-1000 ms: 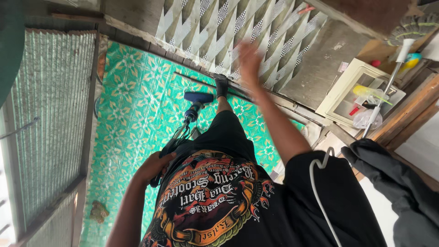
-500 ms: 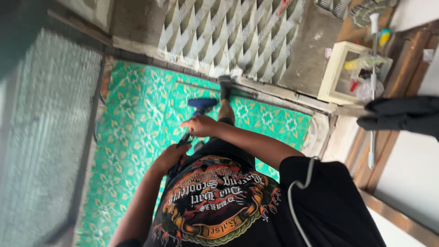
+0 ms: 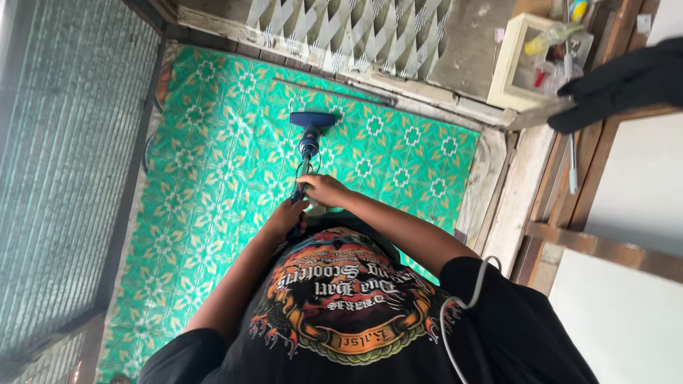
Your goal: The person vacuums a patterned green floor mat by moving a vacuum head across the surface while managing the power cord.
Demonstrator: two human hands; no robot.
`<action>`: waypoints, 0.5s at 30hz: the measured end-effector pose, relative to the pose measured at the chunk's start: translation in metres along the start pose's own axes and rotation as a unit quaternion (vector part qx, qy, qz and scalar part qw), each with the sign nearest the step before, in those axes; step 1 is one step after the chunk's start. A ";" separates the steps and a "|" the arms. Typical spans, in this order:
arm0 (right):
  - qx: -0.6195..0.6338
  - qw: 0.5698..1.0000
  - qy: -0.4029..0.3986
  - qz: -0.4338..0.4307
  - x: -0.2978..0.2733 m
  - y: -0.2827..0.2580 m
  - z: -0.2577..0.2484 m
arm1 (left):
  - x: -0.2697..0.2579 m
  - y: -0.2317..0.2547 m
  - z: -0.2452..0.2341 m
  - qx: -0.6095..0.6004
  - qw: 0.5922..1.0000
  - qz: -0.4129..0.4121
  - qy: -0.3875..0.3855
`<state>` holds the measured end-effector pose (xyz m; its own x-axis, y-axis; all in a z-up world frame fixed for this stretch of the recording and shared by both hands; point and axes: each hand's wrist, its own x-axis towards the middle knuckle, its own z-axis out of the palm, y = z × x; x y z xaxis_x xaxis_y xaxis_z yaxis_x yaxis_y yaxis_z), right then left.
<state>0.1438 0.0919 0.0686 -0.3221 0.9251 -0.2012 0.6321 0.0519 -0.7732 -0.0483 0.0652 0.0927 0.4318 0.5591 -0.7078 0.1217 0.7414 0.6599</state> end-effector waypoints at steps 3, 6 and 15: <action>0.050 0.993 -0.017 0.104 -0.057 0.002 0.026 | -0.022 -0.044 0.023 -0.012 1.000 -0.009 0.015; 0.158 0.969 -0.022 0.188 -0.122 0.010 0.058 | -0.050 -0.095 0.051 0.007 1.000 0.008 -0.004; 0.283 0.921 0.003 0.266 -0.274 -0.028 0.135 | -0.155 -0.208 0.077 -0.042 0.992 -0.037 -0.114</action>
<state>0.1190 -0.2142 0.0640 -0.0675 0.7649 -0.6406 0.2292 -0.6130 -0.7561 -0.0716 -0.2050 0.0846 0.6162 0.4114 -0.6716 0.0888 0.8110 0.5783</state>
